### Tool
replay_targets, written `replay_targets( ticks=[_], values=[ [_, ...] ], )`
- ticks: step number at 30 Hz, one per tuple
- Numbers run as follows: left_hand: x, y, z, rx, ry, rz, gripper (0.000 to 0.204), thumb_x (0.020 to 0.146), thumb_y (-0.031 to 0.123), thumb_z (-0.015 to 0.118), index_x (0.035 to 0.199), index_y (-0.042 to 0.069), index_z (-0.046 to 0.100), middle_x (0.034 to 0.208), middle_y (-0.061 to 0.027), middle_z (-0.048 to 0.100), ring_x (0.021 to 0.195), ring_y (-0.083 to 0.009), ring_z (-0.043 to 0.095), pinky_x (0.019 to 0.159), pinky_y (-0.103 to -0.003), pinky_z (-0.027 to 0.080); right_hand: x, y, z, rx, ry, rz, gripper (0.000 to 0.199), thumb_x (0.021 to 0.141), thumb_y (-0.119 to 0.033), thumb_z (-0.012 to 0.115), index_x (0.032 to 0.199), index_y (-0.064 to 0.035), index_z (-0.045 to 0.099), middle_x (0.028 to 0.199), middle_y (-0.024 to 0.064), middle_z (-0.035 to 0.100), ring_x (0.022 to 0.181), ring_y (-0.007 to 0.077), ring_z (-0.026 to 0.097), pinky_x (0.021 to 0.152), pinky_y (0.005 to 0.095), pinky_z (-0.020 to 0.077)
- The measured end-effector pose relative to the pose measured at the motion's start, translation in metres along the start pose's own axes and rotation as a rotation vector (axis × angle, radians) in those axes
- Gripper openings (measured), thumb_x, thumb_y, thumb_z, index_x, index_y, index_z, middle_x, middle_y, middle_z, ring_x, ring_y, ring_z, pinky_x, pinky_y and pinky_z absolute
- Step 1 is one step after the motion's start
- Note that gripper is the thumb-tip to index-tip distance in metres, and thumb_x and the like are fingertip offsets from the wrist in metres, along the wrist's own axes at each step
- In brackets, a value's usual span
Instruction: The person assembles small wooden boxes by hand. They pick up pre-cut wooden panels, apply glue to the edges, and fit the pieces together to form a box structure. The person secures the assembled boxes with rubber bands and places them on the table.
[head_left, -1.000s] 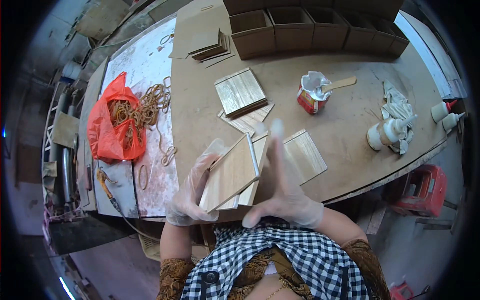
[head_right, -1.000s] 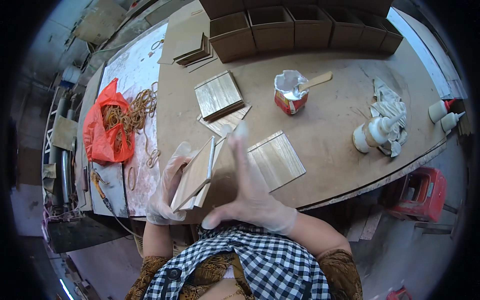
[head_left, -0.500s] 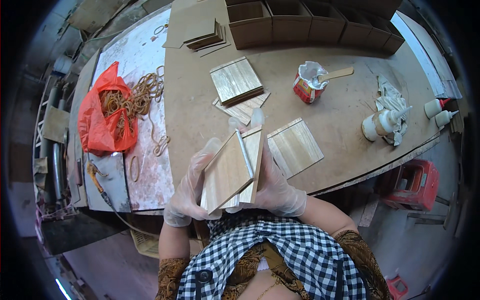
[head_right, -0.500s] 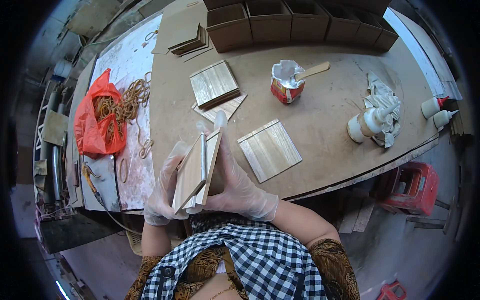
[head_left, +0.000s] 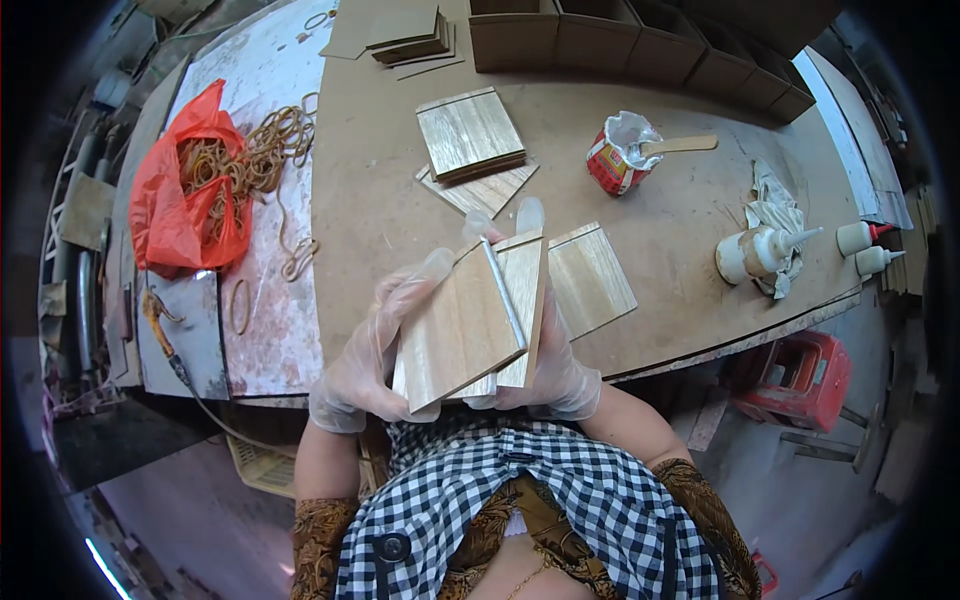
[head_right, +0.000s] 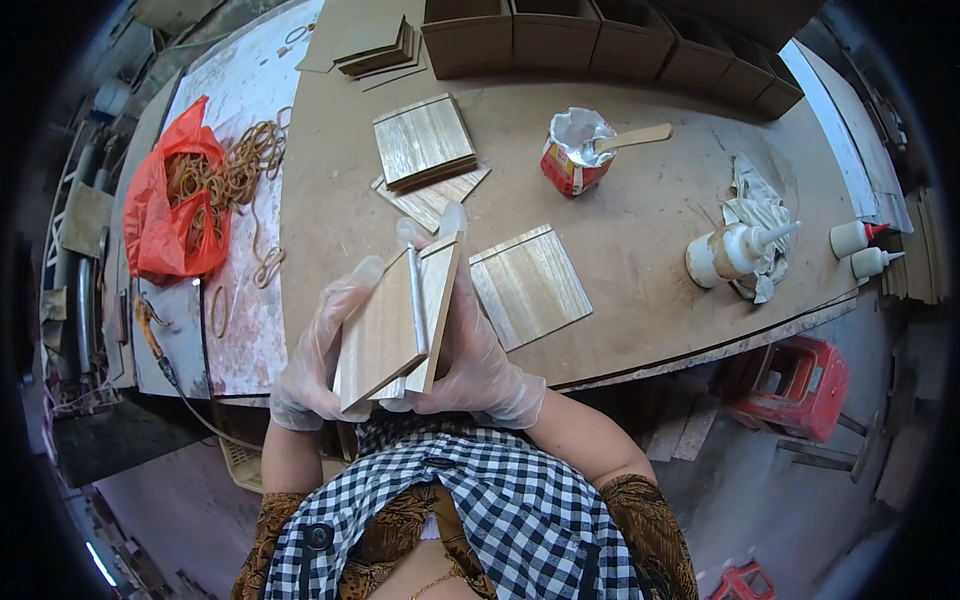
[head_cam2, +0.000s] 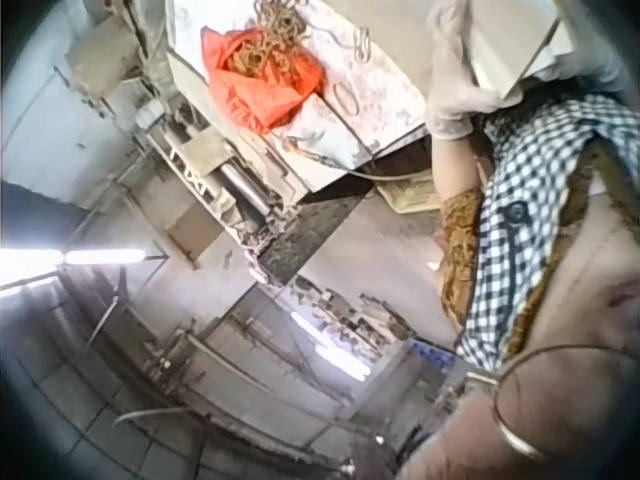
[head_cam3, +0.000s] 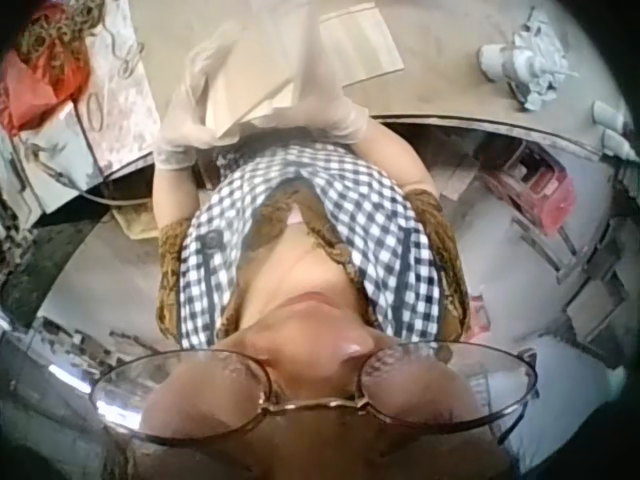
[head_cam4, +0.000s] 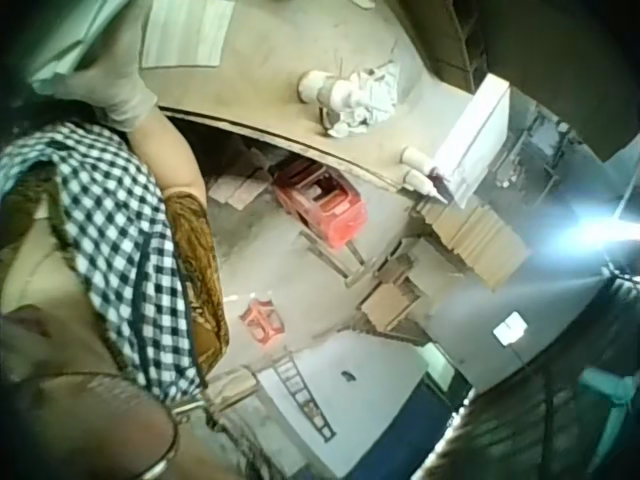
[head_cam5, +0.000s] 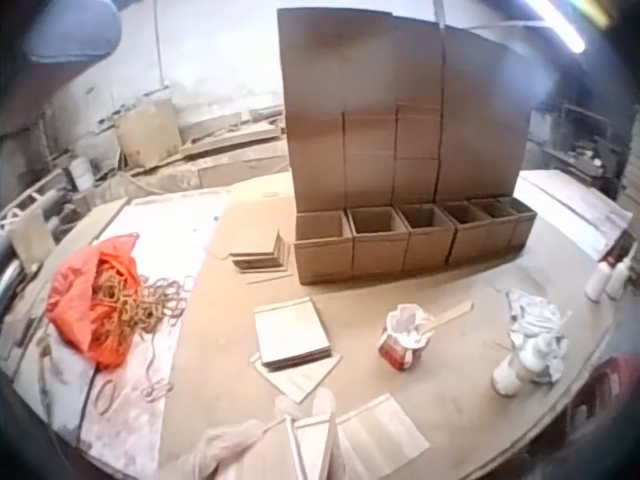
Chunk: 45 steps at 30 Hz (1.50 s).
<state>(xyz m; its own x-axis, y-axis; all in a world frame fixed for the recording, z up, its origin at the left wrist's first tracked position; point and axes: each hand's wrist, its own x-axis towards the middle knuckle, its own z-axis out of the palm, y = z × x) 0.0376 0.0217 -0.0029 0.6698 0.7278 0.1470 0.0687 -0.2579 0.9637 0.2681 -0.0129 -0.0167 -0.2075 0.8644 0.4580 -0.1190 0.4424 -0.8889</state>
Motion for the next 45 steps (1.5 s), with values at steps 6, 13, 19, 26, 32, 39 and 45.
replay_targets(
  ticks=[6,13,19,26,32,39,45],
  values=[
    [0.002,0.007,-0.005,0.116,-0.028,0.018,0.120,0.053,0.058,0.079,0.148,-0.002,0.037,0.142,-0.0199,0.042,0.137,-0.0334,0.036,0.116,-0.043,0.024,-0.005,0.008,0.001,-0.032,0.017,-0.006,0.147,0.054,-0.036,0.095,0.155,-0.0019,-0.007,0.158,0.0203,0.020,0.148,0.0335,0.023,0.119,0.0454,0.0230],
    [-0.017,-0.003,-0.010,-0.293,0.124,-0.114,0.114,0.056,0.045,0.085,0.149,-0.001,0.036,0.151,-0.0200,0.037,0.142,-0.0328,0.033,0.117,-0.043,0.024,-0.005,0.003,-0.002,0.320,0.023,0.149,0.131,0.063,-0.045,0.089,0.156,-0.0026,0.007,0.158,0.0197,0.021,0.145,0.0306,0.029,0.114,0.0434,0.0323],
    [-0.016,0.005,-0.033,0.305,0.014,-0.104,0.130,0.051,0.060,0.088,0.149,-0.004,0.033,0.152,-0.0201,0.034,0.143,-0.0343,0.028,0.118,-0.044,0.019,0.008,-0.015,-0.003,0.531,0.119,0.196,0.118,0.074,-0.048,0.083,0.156,-0.0042,0.010,0.153,0.0119,0.026,0.139,0.0240,0.035,0.110,0.0395,0.0371],
    [-0.007,0.009,-0.021,0.455,-0.001,-0.111,0.113,0.055,0.033,0.090,0.150,0.005,0.038,0.149,-0.0161,0.037,0.141,-0.0339,0.031,0.118,-0.043,0.024,0.005,-0.016,-0.011,0.472,0.137,0.179,0.114,0.075,-0.038,0.080,0.156,-0.0049,0.008,0.159,0.0153,0.017,0.144,0.0288,0.029,0.113,0.0434,0.0344],
    [-0.001,0.014,-0.023,0.620,-0.160,-0.123,0.112,0.054,0.044,0.093,0.147,0.009,0.044,0.147,-0.0198,0.033,0.142,-0.0457,0.025,0.117,-0.052,0.025,0.013,-0.037,-0.019,0.458,0.225,0.274,0.124,0.069,-0.069,0.075,0.156,-0.0061,0.013,0.159,0.0155,0.022,0.143,0.0303,0.036,0.116,0.0425,0.0357],
    [0.005,0.047,-0.033,0.478,-0.076,-0.102,0.144,0.035,0.054,0.092,0.155,0.009,0.027,0.161,-0.0198,0.020,0.151,-0.0390,0.009,0.120,-0.050,0.012,0.013,-0.028,-0.008,0.584,0.064,0.249,0.125,0.070,-0.033,0.088,0.156,-0.0018,0.004,0.160,0.0152,0.019,0.145,0.0262,0.030,0.115,0.0420,0.0326],
    [0.035,0.080,0.011,-0.044,0.134,-0.217,0.140,0.057,0.031,0.095,0.157,0.002,0.002,0.161,-0.0160,0.022,0.148,-0.0274,0.024,0.119,-0.041,0.025,0.037,-0.027,0.020,0.240,-0.091,0.039,0.137,0.065,-0.019,0.092,0.156,-0.0040,-0.009,0.163,0.0180,0.009,0.148,0.0278,0.020,0.119,0.0422,0.0246]
  ],
)
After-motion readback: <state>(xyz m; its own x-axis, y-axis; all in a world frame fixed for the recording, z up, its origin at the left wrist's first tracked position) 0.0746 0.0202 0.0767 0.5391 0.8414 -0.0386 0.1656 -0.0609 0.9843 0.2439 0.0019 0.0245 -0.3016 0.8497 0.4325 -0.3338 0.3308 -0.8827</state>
